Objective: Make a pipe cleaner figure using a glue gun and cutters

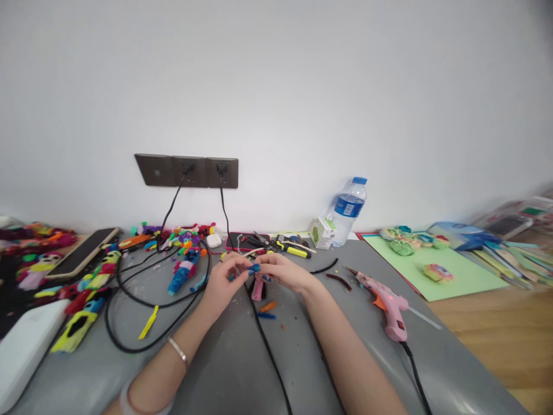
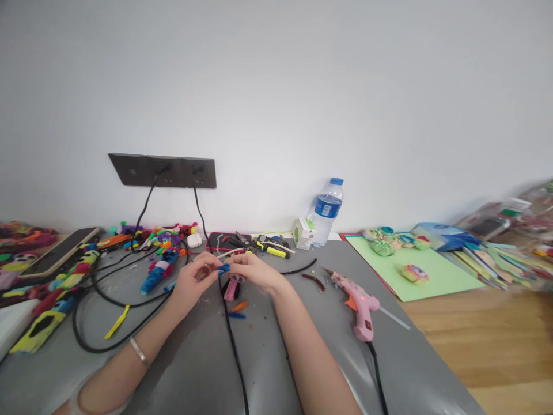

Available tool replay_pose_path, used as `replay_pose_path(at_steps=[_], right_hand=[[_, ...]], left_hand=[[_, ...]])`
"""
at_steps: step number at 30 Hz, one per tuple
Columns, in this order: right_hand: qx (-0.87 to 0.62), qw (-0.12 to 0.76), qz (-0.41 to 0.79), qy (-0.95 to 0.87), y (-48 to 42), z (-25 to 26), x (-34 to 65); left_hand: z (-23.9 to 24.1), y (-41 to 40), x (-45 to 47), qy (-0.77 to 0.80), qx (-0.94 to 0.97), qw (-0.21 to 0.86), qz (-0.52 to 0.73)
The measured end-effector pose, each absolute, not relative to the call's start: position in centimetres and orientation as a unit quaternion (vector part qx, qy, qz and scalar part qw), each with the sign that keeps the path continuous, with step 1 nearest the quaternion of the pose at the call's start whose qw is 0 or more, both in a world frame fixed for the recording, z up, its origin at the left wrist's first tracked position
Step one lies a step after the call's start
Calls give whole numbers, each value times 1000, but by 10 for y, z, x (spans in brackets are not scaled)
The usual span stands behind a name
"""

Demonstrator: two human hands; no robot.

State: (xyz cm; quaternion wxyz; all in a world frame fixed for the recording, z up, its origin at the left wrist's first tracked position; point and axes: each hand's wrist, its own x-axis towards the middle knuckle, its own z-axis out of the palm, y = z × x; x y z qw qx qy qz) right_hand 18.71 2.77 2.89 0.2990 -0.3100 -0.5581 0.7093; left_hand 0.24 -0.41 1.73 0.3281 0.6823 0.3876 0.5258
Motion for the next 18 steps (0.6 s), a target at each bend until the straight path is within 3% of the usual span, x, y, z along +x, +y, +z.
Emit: replay_pose_path(at_steps=[8, 18], right_hand=[[-304, 263, 787, -468, 23, 35, 187], [-321, 240, 771, -495, 26, 32, 193]], left_hand=[[19, -4, 2, 367, 698, 305, 534], [22, -7, 5, 370, 683, 337, 532]])
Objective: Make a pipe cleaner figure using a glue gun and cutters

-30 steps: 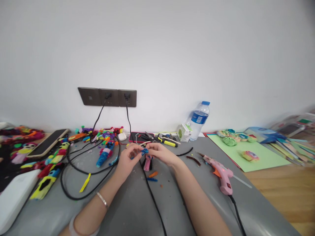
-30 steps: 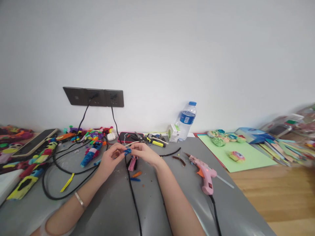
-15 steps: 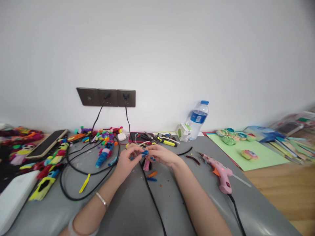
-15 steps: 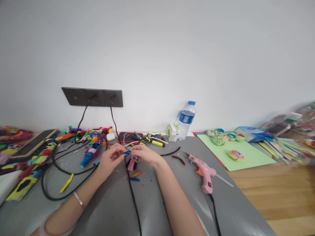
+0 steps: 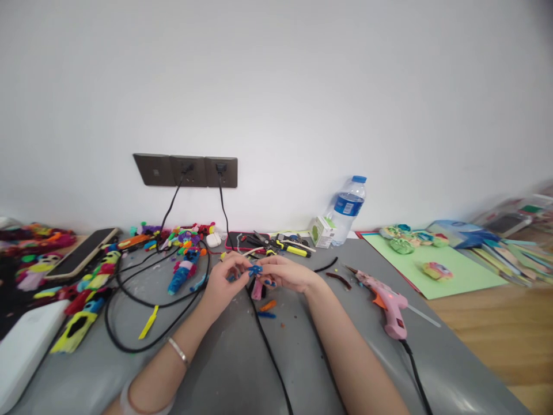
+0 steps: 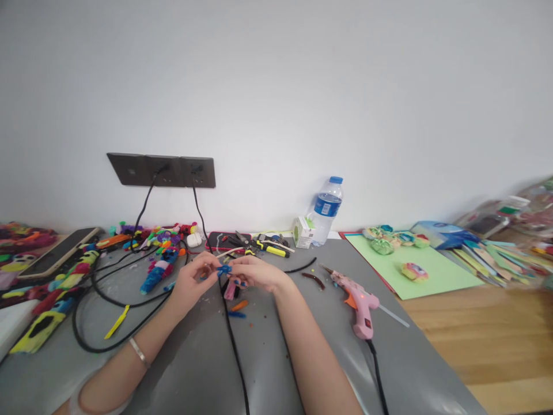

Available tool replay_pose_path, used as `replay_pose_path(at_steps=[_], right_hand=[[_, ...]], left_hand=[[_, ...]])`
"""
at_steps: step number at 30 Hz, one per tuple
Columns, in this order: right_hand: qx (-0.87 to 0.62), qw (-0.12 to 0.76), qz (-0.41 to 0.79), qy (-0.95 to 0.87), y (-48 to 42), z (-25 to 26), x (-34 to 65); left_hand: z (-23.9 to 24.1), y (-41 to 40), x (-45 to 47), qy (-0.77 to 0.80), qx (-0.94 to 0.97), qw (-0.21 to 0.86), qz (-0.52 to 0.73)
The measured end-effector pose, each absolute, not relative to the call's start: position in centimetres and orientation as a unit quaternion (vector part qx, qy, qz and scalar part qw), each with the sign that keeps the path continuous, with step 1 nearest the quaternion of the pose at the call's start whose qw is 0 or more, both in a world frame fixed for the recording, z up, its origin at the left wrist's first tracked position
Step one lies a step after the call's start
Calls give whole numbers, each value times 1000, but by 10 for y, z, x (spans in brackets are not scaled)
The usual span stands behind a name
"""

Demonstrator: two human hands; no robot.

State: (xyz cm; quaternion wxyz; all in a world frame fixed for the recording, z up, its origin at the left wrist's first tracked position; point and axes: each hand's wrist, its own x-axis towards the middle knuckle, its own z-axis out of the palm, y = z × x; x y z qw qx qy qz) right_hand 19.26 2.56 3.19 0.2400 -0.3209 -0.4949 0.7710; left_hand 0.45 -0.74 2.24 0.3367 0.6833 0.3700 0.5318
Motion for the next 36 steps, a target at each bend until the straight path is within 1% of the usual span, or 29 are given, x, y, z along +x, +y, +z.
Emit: replay_pose_path(at_steps=[4, 14, 24, 30, 36], right_hand=[[-318, 244, 780, -480, 24, 35, 191], [-296, 241, 802, -459, 24, 35, 192], [-306, 242, 792, -470, 24, 35, 191], [-296, 246, 779, -495, 25, 32, 192], [-302, 240, 769, -509, 24, 35, 191]], left_hand=[[21, -7, 5, 362, 679, 362, 526], [15, -4, 1, 342, 694, 345, 532], [15, -2, 1, 349, 691, 357, 522], [16, -2, 1, 342, 702, 338, 525], [17, -3, 2, 334, 729, 291, 523]])
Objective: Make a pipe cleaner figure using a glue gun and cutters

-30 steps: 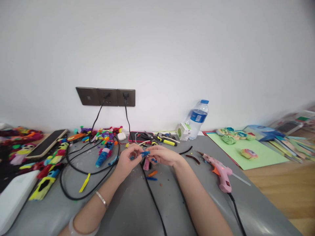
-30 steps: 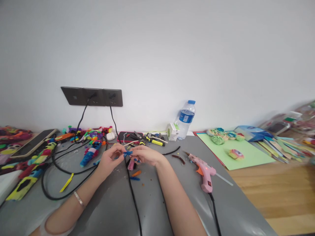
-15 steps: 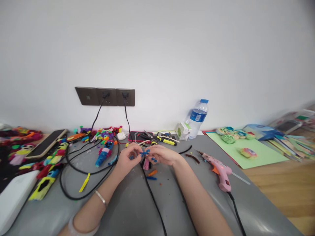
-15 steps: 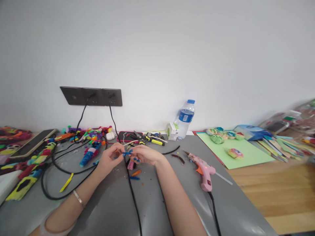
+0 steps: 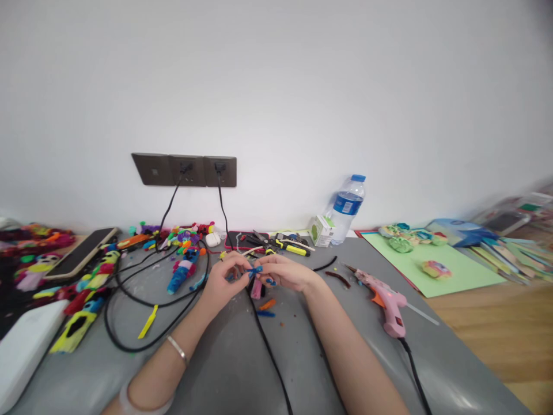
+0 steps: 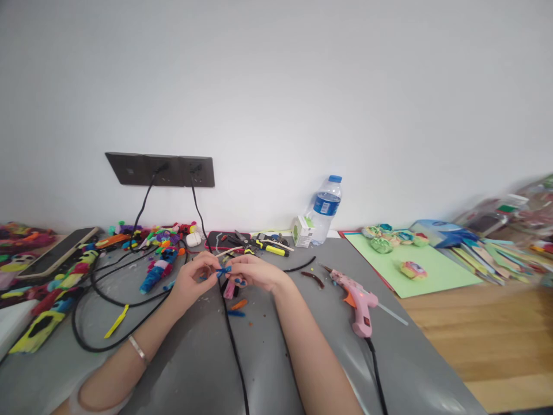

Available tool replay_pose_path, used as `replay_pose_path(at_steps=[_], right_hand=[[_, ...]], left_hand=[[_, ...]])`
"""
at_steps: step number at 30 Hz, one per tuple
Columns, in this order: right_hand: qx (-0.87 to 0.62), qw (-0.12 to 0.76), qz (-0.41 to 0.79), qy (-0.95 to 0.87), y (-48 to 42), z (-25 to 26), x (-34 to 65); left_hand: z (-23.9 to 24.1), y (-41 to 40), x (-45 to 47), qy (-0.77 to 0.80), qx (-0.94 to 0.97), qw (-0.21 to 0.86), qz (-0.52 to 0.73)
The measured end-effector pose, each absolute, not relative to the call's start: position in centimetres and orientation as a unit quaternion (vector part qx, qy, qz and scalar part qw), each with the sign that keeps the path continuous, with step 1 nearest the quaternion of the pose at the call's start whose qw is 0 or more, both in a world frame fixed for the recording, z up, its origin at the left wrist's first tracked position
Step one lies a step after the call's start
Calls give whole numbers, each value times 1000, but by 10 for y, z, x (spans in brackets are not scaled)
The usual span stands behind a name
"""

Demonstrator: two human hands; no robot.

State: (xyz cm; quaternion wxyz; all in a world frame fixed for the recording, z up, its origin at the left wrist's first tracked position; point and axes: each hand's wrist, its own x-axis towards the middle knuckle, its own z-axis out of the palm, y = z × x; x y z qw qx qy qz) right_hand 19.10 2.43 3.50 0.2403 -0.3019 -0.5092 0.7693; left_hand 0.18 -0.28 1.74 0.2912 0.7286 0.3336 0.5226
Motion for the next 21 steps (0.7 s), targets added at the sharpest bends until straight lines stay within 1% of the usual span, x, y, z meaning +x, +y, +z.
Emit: replay_pose_path(at_steps=[3, 15, 21], right_hand=[[-301, 237, 770, -510, 24, 37, 191], [-288, 237, 745, -553, 26, 34, 193], [-293, 224, 762, -533, 24, 37, 191]], left_hand=[[18, -3, 2, 332, 734, 281, 522], [15, -1, 2, 338, 736, 293, 509], [17, -2, 2, 336, 737, 293, 508]])
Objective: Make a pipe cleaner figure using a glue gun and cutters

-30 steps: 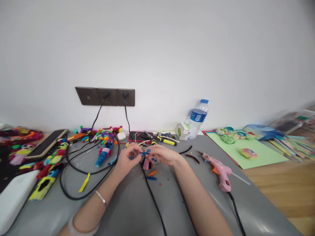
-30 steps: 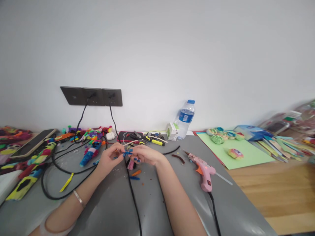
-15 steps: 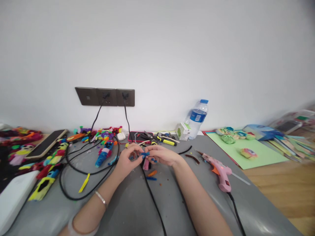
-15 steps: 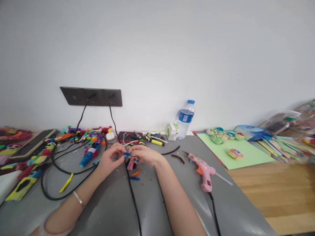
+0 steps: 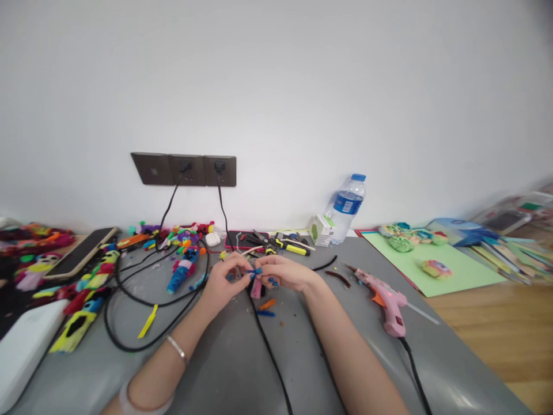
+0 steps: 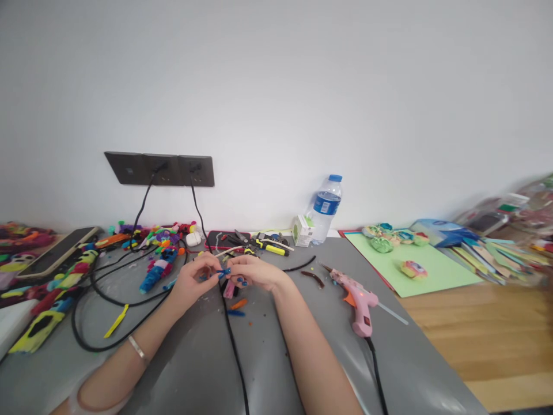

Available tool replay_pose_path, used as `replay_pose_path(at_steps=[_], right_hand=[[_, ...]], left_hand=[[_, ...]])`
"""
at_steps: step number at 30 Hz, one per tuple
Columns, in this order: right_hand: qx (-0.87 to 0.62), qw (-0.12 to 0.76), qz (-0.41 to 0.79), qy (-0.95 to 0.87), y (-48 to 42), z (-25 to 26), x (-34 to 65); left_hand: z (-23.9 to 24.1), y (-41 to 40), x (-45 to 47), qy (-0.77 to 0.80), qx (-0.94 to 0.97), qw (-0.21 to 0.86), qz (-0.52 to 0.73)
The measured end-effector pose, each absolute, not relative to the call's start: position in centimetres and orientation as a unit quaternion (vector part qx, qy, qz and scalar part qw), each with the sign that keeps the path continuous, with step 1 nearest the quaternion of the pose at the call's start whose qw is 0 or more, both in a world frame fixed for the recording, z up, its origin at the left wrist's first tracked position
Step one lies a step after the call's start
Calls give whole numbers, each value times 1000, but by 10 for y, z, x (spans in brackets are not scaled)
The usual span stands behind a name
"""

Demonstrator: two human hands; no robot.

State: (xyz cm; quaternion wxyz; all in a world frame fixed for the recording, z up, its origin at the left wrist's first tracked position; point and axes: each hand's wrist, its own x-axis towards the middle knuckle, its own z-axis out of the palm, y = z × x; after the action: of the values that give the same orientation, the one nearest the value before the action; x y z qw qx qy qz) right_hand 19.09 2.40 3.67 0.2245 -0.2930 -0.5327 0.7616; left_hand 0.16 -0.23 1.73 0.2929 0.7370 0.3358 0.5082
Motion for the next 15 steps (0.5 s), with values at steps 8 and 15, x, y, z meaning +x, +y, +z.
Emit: replay_pose_path(at_steps=[8, 15], right_hand=[[-280, 248, 784, -496, 24, 35, 190], [-271, 230, 788, -502, 24, 36, 189]], left_hand=[[20, -4, 0, 349, 710, 323, 520], [22, -5, 0, 339, 723, 294, 525]])
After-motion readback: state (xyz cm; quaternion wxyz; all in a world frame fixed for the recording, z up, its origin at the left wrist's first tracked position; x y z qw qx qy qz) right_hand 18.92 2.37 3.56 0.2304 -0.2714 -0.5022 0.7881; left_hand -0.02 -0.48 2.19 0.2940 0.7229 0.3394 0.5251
